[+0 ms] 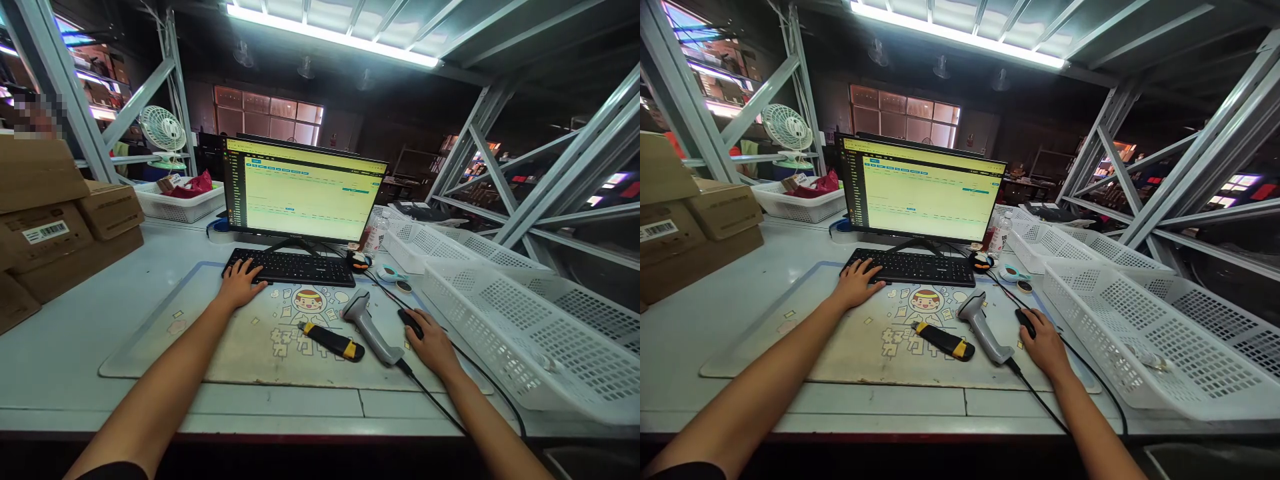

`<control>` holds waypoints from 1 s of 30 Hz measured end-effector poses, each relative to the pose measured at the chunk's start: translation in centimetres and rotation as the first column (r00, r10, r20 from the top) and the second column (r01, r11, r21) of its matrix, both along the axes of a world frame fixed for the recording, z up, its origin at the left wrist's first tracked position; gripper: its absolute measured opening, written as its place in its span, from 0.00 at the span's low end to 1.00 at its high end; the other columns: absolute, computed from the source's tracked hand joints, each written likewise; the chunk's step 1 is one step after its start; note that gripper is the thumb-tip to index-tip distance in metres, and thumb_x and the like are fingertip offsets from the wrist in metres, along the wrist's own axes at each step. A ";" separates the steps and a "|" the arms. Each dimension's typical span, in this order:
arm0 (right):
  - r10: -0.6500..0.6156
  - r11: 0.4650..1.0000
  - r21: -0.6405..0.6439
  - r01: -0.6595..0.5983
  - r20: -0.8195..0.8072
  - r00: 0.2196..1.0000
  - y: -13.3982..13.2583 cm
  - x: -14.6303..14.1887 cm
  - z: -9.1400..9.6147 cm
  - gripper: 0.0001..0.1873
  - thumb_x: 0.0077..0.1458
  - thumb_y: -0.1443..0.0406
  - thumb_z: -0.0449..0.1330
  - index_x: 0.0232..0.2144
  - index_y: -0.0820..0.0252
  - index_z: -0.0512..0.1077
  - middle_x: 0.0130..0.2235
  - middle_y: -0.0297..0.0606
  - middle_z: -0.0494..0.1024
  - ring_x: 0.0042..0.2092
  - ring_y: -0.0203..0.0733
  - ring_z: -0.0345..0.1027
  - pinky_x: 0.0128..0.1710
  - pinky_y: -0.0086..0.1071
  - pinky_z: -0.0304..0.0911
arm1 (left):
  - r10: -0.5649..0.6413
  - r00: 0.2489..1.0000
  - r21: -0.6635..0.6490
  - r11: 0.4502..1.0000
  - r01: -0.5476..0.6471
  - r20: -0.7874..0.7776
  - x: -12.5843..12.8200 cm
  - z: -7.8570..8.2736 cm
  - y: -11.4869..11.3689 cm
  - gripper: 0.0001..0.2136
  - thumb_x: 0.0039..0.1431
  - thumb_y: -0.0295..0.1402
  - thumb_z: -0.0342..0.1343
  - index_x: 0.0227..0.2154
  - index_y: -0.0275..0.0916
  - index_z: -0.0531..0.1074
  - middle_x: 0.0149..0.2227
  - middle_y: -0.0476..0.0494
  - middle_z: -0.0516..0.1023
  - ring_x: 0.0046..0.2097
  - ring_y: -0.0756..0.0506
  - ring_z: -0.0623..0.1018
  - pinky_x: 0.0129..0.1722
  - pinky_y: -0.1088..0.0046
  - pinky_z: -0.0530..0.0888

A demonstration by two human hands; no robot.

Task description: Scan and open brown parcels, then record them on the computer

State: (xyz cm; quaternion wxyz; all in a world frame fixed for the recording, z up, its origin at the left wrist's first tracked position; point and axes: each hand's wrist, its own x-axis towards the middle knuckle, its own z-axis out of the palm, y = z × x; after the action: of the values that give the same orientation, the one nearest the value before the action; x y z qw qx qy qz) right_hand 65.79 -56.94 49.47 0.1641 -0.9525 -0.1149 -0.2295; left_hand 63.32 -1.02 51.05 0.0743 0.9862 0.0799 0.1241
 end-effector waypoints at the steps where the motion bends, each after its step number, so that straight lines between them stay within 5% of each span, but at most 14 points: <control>1: 0.000 1.000 0.001 0.000 0.000 1.000 0.0 0.0 0.0 0.28 0.63 0.54 0.54 0.60 0.55 0.77 0.63 0.48 0.76 0.62 0.54 0.73 0.65 0.51 0.68 | 0.001 1.000 0.001 1.000 -0.001 -0.001 0.0 0.0 0.0 0.29 0.72 0.53 0.52 0.72 0.53 0.67 0.78 0.45 0.56 0.78 0.29 0.54 0.74 0.45 0.56; 19: -0.002 1.000 0.011 0.002 0.009 1.000 0.0 0.2 0.0 0.27 0.62 0.54 0.54 0.58 0.56 0.78 0.63 0.50 0.77 0.61 0.55 0.74 0.65 0.53 0.68 | -0.012 1.000 0.002 1.000 0.012 -0.001 0.0 -0.3 0.1 0.31 0.72 0.52 0.48 0.73 0.50 0.64 0.78 0.43 0.56 0.78 0.29 0.53 0.75 0.44 0.51; 30: 0.112 0.993 0.018 -0.113 0.026 0.993 -0.9 1.2 -0.5 0.28 0.60 0.48 0.54 0.56 0.50 0.79 0.60 0.44 0.79 0.60 0.55 0.76 0.64 0.52 0.70 | -0.028 0.999 -0.056 0.998 0.030 0.029 -0.3 0.0 -0.1 0.30 0.72 0.52 0.51 0.72 0.49 0.66 0.77 0.42 0.58 0.77 0.30 0.55 0.75 0.45 0.51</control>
State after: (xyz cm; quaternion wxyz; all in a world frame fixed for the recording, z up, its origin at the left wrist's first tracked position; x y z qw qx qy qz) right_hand 66.97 -57.85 49.01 0.1846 -0.9398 -0.1682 -0.2331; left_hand 63.05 -1.08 51.07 0.1052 0.9829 0.0681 0.1348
